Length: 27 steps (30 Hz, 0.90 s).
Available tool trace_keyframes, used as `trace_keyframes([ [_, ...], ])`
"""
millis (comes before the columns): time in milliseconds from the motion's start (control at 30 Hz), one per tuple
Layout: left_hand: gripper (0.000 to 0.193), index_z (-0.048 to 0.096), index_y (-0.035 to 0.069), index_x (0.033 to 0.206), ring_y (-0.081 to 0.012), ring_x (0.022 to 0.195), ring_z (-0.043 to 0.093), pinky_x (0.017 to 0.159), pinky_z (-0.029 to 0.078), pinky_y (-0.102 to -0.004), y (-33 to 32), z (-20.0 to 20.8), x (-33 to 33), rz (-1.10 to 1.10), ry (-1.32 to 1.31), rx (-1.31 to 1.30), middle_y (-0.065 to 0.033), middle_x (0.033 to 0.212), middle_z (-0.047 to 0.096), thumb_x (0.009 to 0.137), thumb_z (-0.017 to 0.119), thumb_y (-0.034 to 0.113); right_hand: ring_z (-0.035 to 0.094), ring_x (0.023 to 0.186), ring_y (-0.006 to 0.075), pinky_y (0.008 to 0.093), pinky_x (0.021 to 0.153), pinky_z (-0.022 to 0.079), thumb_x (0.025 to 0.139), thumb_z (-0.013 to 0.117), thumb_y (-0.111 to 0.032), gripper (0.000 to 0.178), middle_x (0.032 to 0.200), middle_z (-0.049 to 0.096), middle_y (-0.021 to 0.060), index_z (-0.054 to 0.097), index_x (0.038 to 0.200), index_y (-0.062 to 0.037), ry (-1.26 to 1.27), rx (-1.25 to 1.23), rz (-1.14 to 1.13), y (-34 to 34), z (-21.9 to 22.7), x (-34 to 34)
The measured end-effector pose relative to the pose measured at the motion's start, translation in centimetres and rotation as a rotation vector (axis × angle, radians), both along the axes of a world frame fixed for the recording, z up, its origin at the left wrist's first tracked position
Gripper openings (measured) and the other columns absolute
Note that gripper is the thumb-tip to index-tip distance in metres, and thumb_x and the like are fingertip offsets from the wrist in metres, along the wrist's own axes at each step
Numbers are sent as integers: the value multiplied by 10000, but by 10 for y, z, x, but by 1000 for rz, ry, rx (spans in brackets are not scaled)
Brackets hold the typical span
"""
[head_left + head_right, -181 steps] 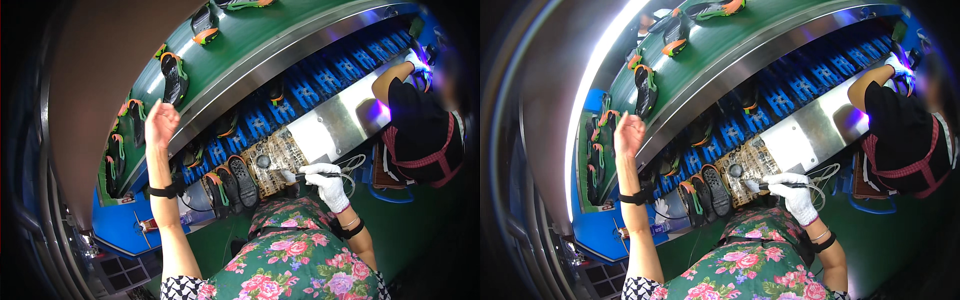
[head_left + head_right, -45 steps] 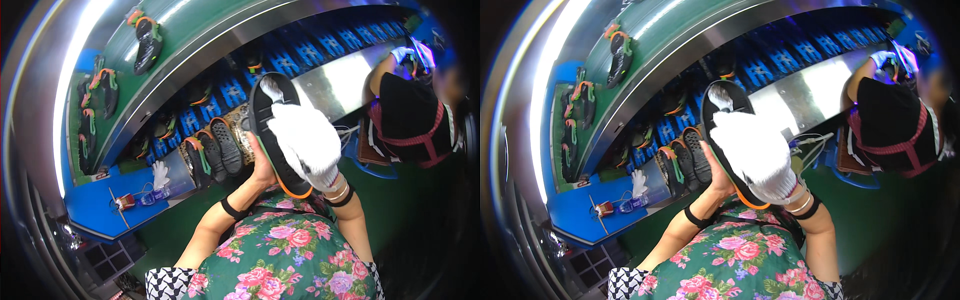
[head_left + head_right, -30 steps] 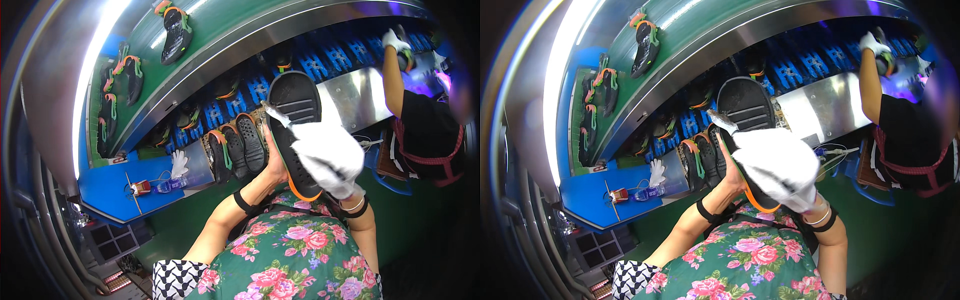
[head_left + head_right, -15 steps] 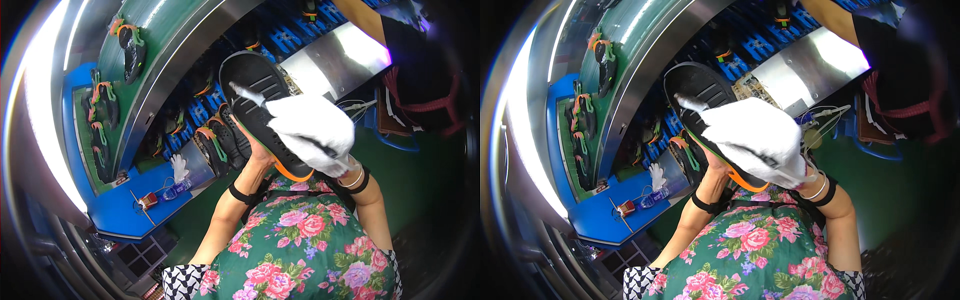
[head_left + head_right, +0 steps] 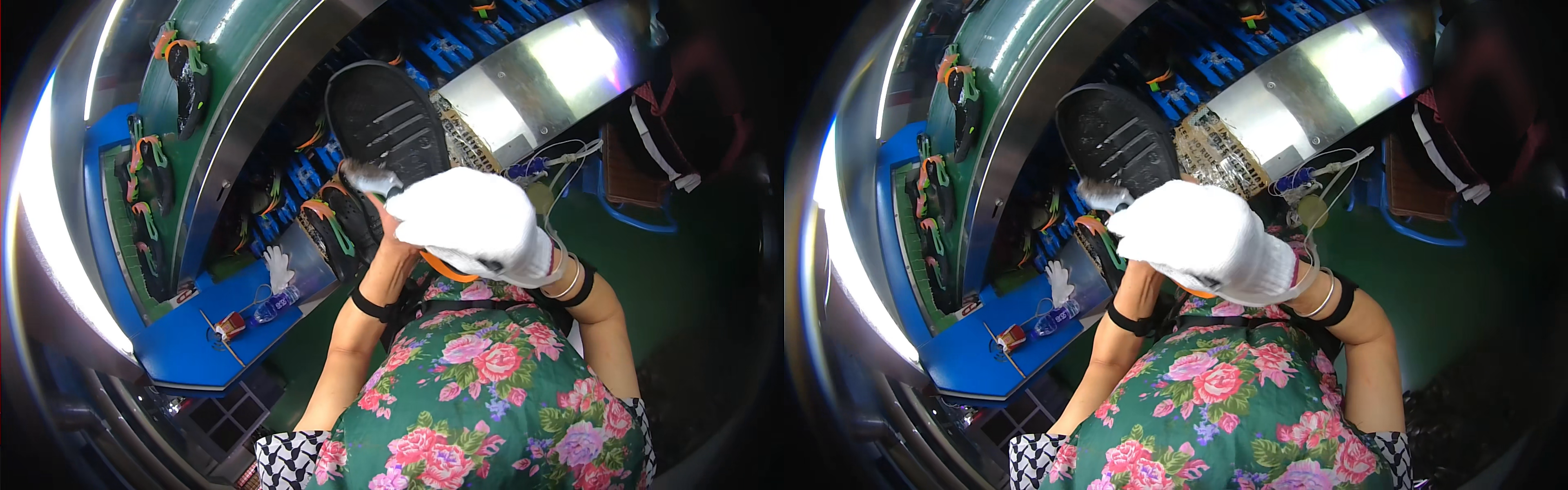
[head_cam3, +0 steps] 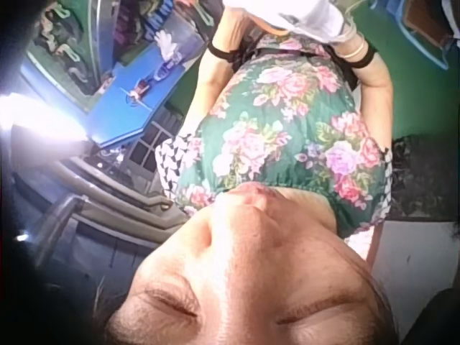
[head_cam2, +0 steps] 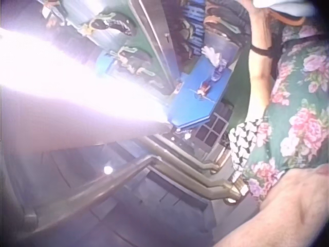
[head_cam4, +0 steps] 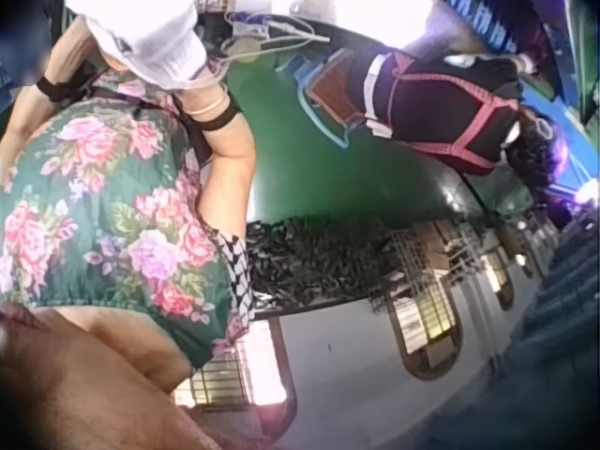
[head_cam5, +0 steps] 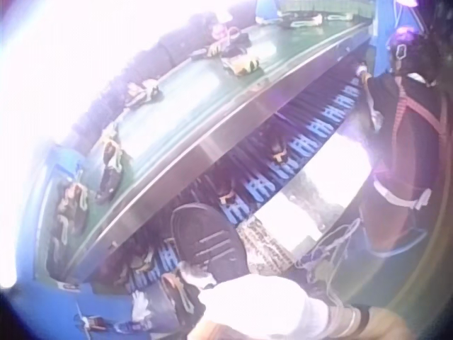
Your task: Applying adhesive to shoe soles at a factory assembly line.
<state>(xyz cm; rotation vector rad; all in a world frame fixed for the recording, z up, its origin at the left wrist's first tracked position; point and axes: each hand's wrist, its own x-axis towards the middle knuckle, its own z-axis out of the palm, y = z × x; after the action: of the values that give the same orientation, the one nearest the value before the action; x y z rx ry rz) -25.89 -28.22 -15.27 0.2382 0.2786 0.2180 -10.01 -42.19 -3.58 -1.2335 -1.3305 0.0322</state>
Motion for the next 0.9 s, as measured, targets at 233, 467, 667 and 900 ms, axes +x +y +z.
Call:
trace_keyframes([
  [233,1141,406,87,1536,-342,1311,551,1134,427,-498,-1,18,11,8,-69,-627,-155,1468,532,814,286,961,733,1009,297,394,857,591,857,732,-50,260,1166,744,129,765,1115,-50,118,-57,43,-5,-16,2],
  [467,1224,498,2,1405,-323,1101,657,947,553,-452,-3,37,24,-14,89,90,-207,1247,639,749,278,1012,734,1007,276,403,909,577,834,751,-22,241,1083,769,95,786,1065,-82,181,-59,56,-10,-15,5],
  [667,1262,522,5,1374,-335,1055,645,936,549,-471,-2,28,28,-101,-76,116,-192,1166,647,697,290,1043,733,975,291,394,891,585,811,771,-23,266,1091,765,111,777,1075,-55,110,-57,67,-10,-20,-8],
  [900,1124,518,-11,1172,-287,1048,577,895,549,-411,9,53,41,-101,68,159,-141,1035,613,563,735,908,738,971,260,356,839,589,799,813,-37,289,1077,774,83,781,1084,-75,168,-131,92,-17,-22,-9],
])
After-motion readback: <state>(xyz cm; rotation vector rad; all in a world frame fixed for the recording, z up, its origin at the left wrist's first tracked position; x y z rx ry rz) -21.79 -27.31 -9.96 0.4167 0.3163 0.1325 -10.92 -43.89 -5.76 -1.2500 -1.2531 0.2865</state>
